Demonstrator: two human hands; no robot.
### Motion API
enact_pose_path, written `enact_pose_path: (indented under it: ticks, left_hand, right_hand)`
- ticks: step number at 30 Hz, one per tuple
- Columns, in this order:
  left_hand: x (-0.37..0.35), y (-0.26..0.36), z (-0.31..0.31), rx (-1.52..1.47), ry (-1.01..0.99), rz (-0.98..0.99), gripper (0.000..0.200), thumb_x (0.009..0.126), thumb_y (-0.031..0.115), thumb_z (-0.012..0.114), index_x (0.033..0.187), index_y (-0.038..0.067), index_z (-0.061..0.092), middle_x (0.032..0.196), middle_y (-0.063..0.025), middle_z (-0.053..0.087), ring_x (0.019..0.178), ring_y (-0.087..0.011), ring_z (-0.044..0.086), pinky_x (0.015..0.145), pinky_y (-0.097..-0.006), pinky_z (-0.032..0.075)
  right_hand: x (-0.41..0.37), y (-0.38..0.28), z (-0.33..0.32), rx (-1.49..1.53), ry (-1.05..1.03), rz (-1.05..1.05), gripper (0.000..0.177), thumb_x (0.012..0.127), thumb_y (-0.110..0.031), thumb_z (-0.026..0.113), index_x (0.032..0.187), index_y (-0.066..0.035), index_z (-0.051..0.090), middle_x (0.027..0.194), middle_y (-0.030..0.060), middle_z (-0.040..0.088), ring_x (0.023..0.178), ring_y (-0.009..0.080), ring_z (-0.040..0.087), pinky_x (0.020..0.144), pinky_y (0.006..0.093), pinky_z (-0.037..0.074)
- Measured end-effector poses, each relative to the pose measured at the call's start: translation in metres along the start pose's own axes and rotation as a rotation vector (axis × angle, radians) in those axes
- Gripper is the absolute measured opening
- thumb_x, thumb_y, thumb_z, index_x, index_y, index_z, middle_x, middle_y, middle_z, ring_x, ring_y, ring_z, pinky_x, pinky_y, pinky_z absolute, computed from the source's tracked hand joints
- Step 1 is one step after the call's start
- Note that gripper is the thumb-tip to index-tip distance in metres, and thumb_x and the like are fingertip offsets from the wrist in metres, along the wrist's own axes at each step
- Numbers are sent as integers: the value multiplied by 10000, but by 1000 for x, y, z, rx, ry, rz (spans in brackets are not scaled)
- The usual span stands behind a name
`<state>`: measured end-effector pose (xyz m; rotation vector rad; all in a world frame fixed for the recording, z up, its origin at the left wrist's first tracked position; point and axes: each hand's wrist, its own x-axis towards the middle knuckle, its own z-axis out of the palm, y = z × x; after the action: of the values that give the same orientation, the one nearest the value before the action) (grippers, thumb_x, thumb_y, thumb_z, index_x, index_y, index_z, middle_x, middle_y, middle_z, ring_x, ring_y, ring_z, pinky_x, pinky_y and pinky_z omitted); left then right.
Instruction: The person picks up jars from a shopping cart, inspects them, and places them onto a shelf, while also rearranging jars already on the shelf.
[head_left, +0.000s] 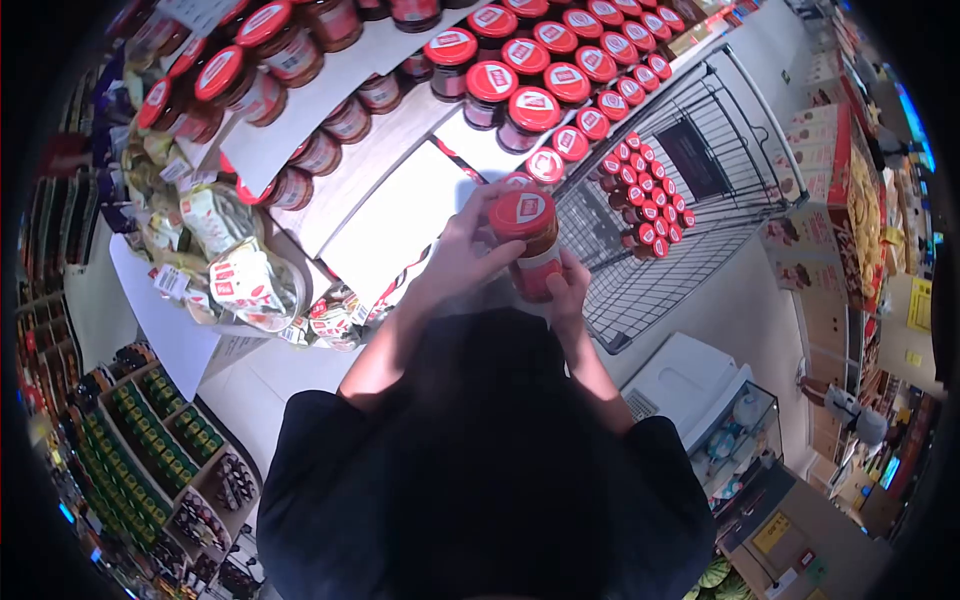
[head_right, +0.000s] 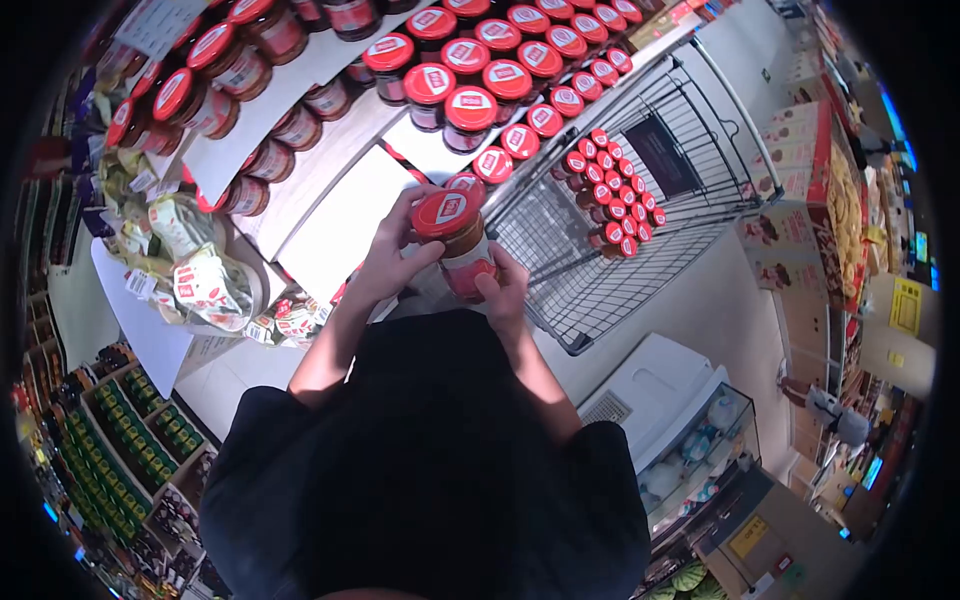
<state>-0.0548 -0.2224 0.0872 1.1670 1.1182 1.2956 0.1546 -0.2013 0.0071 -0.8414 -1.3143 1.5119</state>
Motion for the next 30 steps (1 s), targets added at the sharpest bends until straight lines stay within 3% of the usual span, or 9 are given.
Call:
enact_pose_path:
  ticks: [3, 6, 10, 12, 15, 16, 19, 24, 30]
  left_hand:
    - [-28, 23, -28, -189, 139, 27, 678, 838, 137, 794, 1416, 55, 449, 1337, -129, 601, 1185, -199, 626, 1005, -363, 513]
    - [-52, 61, -61, 143, 216, 192, 706, 820, 143, 816, 1417, 56, 449, 1295, -124, 629, 1192, -198, 621, 1027, -356, 495]
    - [-81, 97, -84, 255, 379, 99, 732, 805, 112, 801, 1439, 59, 437, 1310, -126, 604, 1213, -196, 595, 1048, -355, 470]
    - [-89, 113, -90, 285, 542, 72, 731, 809, 120, 804, 1438, 66, 435, 1322, -126, 601, 1217, -201, 596, 1029, -350, 483]
    - [-99, 123, -104, 282, 719, 136, 730, 832, 195, 818, 1427, 28, 429, 1306, -147, 610, 1193, -211, 613, 990, -339, 509]
    - [-97, 122, -116, 237, 773, 204, 731, 843, 231, 821, 1417, 3, 431, 1297, -156, 614, 1178, -212, 622, 991, -338, 508]
    - [-96, 136, -146, 515, 945, 229, 686, 874, 330, 809, 1352, -45, 491, 1269, -167, 637, 1149, -211, 636, 991, -341, 503]
    - [-77, 144, -211, 784, 965, 264, 700, 839, 372, 829, 1342, -35, 562, 1193, -181, 707, 1068, -232, 700, 943, -358, 535]
    - [-64, 156, -256, 901, 886, 292, 833, 789, 324, 870, 1448, -28, 501, 1242, -192, 700, 1123, -211, 686, 904, -341, 554]
  right_hand:
    - [12, -9, 43, 215, -322, 137, 690, 924, -467, 593, 1278, 125, 579, 1145, 143, 685, 1030, 181, 647, 918, 305, 503]
    - [32, -18, 84, 290, -528, 162, 738, 927, -503, 574, 1294, 137, 559, 1158, 166, 684, 1043, 206, 658, 921, 310, 509]
    - [47, -36, 147, 283, -554, 192, 871, 868, -637, 534, 1321, 107, 517, 1153, 191, 669, 1010, 253, 698, 863, 334, 567]
    - [61, -38, 165, 299, -694, 163, 811, 890, -564, 556, 1339, 109, 496, 1159, 167, 658, 1007, 215, 682, 867, 312, 560]
    - [73, -49, 210, 182, -613, -67, 463, 905, -201, 697, 1266, 62, 577, 1106, 85, 623, 1025, 154, 620, 927, 308, 503]
    - [78, -49, 224, 230, -631, -72, 470, 892, -164, 735, 1269, 66, 574, 1109, 86, 602, 1048, 159, 608, 932, 307, 494]
    - [96, -58, 266, 30, -589, -481, 537, 849, -196, 823, 1254, 69, 590, 1125, 120, 608, 1044, 191, 617, 922, 320, 500]
    - [134, -34, 318, -68, -510, -560, 636, 851, -295, 828, 1314, 62, 576, 1197, 193, 638, 1088, 321, 652, 950, 385, 507]
    - [145, -57, 330, -351, -394, -713, 573, 878, -211, 775, 1338, 49, 553, 1274, 225, 593, 1207, 359, 598, 985, 414, 495]
